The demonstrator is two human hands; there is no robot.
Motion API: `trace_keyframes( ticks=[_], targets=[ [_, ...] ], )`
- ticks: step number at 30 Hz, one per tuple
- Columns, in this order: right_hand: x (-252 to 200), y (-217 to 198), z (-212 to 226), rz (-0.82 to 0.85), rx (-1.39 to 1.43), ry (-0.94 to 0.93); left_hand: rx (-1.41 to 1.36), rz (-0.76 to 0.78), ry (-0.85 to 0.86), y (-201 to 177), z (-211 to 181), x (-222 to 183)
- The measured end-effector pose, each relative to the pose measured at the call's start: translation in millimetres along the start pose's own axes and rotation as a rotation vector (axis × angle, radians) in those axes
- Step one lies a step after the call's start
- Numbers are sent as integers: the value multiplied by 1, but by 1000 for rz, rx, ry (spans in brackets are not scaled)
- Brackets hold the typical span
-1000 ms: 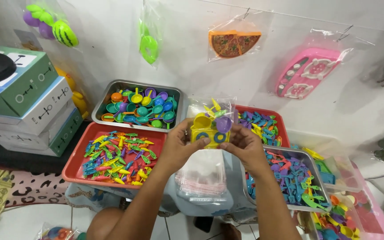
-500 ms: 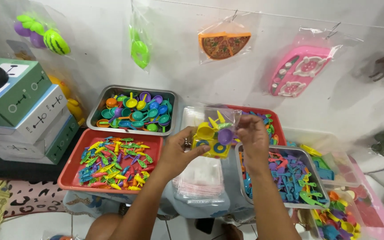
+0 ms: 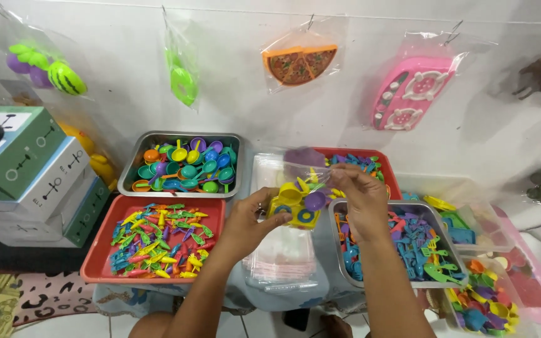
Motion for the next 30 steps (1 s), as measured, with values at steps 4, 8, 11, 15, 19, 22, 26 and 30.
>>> trace_keyframes(
  ticks=[4, 8, 11, 15, 19, 22, 26, 30],
  targets=[
    [-1, 1, -14, 23, 77, 92, -31, 1, -37, 4, 3, 0],
    [2, -1, -14, 34, 124, 62, -126, -32, -101, 3, 15, 1],
    [-2, 2, -14, 101, 116, 103, -141, -71, -103, 0, 16, 3],
    [-1, 7, -4, 86, 36, 106, -143, -71, -96, 0, 14, 2],
    [2, 1, -17, 49, 167, 161, -157, -52, -109, 2, 14, 1],
    [3, 0, -18, 45, 187, 169, -172, -53, -108, 1, 16, 1],
    [5, 0, -19, 10, 210, 105, -180, -45, -112, 2, 14, 0],
    [-9, 19, -9, 111, 300, 126, -272, -95, -120, 2, 22, 7]
  ],
)
Point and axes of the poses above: each hand's wrist, its own x-axis towards the middle knuckle, its own y-axis out of the palm, z = x × y, the point moved 6 cm from there along x, towards the middle knuckle, and after that the axes turned 11 degrees about -z, right-handed, at the moved point
